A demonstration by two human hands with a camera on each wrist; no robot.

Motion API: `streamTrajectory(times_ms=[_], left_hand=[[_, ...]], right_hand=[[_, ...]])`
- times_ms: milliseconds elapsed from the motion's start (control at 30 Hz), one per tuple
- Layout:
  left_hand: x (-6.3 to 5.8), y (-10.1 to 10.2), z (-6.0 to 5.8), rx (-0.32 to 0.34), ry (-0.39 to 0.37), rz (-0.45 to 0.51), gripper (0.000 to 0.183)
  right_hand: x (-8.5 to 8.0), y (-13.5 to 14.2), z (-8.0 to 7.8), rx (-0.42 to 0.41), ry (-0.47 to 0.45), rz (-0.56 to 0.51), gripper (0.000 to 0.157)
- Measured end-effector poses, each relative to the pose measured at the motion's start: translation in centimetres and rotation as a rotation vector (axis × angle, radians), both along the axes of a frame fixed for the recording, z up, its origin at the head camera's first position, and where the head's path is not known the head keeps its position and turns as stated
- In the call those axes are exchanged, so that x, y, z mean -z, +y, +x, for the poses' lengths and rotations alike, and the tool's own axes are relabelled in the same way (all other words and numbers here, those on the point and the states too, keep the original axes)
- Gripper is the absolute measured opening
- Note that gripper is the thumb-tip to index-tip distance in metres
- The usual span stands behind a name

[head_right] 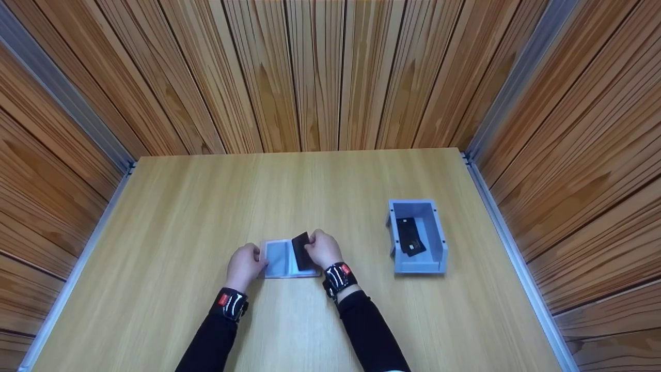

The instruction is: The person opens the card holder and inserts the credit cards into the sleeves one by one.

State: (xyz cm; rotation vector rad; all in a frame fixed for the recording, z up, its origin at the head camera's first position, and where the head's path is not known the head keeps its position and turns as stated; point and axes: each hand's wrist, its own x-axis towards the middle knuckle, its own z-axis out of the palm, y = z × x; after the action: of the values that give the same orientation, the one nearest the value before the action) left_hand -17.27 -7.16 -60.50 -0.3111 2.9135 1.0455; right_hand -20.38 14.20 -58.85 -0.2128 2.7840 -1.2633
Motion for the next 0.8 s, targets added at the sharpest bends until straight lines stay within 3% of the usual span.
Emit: streamTrajectory(times_ms=[367, 800], left_hand=[[0.0, -0.1, 0.1, 0.006, 0.014, 0.002, 0.021], [-0.1, -0.1, 0.3, 0.003, 0.043, 0.004, 0.021]], right_hand=[[0.3, -1.0, 0.2, -0.021, -0.032, 0.034, 0.014], [0.3, -1.6, 0.2, 0.036, -0.091, 0.123, 0.016]])
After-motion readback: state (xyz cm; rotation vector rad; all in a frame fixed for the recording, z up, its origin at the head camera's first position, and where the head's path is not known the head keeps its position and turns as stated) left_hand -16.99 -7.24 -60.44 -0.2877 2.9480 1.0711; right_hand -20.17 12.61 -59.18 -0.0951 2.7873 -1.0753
